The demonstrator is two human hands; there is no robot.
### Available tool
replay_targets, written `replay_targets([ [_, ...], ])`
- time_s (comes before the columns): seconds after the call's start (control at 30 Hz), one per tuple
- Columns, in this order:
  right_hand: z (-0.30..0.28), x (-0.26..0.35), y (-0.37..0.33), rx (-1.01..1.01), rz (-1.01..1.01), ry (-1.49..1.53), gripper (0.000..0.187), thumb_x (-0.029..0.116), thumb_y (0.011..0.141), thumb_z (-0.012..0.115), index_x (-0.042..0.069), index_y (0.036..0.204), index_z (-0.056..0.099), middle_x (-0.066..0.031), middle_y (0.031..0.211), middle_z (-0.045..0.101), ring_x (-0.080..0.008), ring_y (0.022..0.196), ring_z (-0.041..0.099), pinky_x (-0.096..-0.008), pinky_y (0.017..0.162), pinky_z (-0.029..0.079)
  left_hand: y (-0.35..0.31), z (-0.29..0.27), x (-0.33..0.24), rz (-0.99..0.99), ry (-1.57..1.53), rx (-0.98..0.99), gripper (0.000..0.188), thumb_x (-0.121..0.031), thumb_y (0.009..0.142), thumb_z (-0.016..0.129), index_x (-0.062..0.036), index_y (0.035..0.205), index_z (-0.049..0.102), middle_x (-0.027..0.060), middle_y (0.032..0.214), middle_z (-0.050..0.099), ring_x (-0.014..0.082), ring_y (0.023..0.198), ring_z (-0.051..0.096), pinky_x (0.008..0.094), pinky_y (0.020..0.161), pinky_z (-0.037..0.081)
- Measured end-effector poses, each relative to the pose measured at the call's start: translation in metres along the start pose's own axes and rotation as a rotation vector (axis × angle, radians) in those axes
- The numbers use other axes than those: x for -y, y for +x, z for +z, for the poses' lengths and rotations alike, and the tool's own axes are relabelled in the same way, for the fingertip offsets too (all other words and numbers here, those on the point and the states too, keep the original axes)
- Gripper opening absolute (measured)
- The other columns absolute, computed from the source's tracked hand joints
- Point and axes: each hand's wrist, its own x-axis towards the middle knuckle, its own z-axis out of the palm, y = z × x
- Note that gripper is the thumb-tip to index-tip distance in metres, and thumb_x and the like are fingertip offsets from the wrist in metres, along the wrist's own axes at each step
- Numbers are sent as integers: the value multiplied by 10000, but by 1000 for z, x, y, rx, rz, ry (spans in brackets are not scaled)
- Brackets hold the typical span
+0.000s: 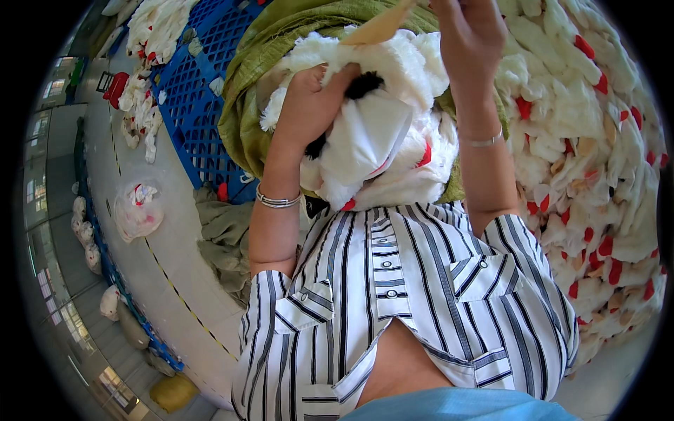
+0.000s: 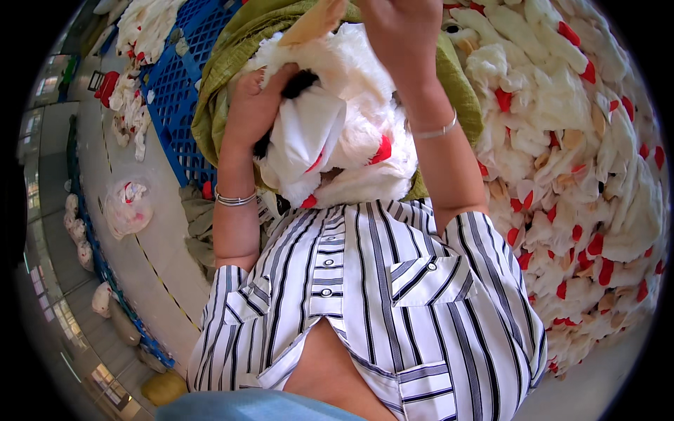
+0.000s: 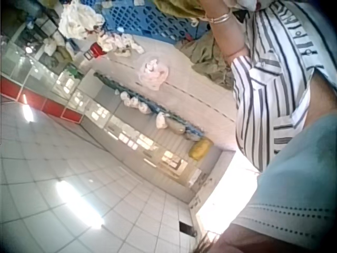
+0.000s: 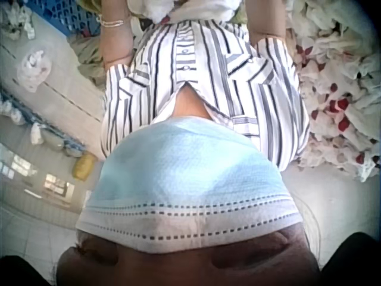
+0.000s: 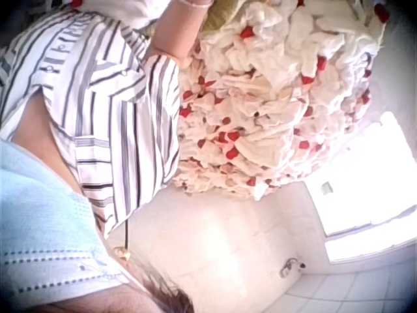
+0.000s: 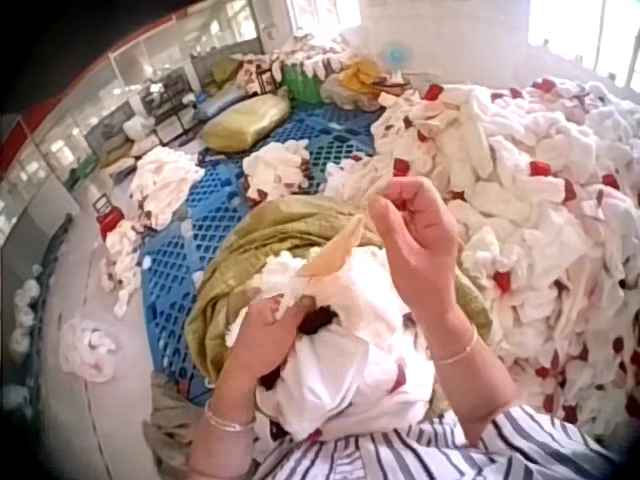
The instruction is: The person assembles a white stuffed animal by hand, attaching a red fabric piece to the face and adjusting the ears and body. The person works with a pile of similar unfinished plush items in a warehouse setting.
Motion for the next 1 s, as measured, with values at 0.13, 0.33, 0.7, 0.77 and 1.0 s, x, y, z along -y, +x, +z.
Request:
replay_targets([
  [0.13,14,4,-48,401,-135,-326,193,102,748,780,54,896,666,-70,834,625,-245,818,581,-336,770,470,7,-3,9,16,-193,-61,476,-409,983,567,-3,748,645,-47,612,539,41,595,464,239,550,407],
  [0.33,6,-10,-71,473,131,-275,142,74,796,750,14,845,631,-60,781,596,-193,754,567,-312,716,471,9,-6,21,1,-180,-58,433,-368,985,585,-26,724,643,-46,638,540,28,616,444,234,557,398],
  [0.7,12,48,-36,491,3,-204,149,22,772,750,30,823,611,-21,785,599,-108,714,564,-251,644,473,-10,-19,21,-122,-392,81,327,-317,953,637,1,1008,686,14,873,691,49,753,607,216,678,499],
  [0.77,20,56,-51,715,74,-184,230,86,743,795,36,864,607,-44,783,594,-132,627,554,-265,605,482,-7,-27,21,-224,-430,79,308,-305,968,612,-8,1004,685,12,871,685,51,756,606,215,675,497],
  [1.0,45,1,-74,754,27,-562,314,311,831,711,21,776,603,-141,690,612,-312,639,599,-377,578,461,-4,-5,5,-88,-622,-218,328,-303,991,559,-3,996,690,38,893,694,81,790,629,229,697,503],
])
